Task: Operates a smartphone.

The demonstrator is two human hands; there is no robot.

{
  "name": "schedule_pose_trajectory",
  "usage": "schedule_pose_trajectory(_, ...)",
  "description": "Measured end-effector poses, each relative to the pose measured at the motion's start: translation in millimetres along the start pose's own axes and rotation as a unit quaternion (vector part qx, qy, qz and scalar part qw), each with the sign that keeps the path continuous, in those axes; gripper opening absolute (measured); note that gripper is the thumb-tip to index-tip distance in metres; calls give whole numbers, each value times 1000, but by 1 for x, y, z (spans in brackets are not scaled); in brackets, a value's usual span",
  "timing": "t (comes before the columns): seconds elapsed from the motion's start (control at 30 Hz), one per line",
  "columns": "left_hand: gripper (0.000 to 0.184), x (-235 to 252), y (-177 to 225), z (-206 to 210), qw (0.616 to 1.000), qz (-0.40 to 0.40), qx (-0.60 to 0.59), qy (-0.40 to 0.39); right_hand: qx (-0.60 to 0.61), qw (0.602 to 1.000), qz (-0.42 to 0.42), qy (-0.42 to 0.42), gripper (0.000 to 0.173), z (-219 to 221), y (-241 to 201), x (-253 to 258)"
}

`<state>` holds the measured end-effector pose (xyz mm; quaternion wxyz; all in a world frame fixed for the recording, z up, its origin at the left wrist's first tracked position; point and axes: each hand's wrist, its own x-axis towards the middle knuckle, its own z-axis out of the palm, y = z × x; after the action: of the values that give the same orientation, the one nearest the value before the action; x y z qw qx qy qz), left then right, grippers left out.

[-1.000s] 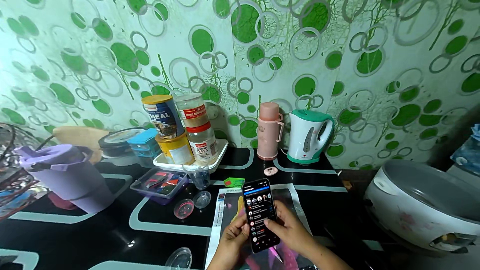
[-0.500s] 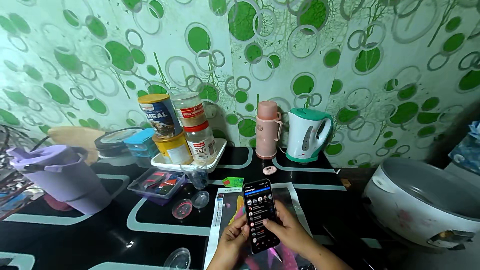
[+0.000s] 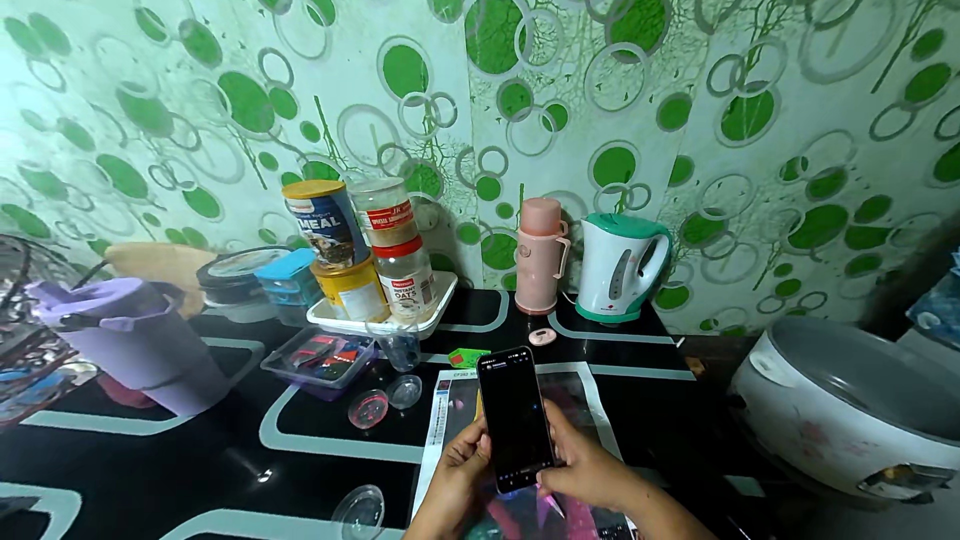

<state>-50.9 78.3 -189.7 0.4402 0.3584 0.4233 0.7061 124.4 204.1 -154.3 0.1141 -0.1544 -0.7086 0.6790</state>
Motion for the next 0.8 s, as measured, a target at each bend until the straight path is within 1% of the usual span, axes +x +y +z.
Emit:
schedule_pose_trajectory(0.17, 33, 0, 0, 0, 1000, -5, -5, 0, 6, 1000, -13, 3, 98, 0, 3, 1)
schedule_pose_trajectory(0.5, 34, 1, 0, -1, 1000, -11, -21, -7, 15, 1000, -9, -2, 92, 0, 1, 1)
schedule_pose_trajectory(0.8, 33, 1, 1, -1, 1000, -15, -16, -6, 14, 1000, -4, 3, 91, 1, -1, 1)
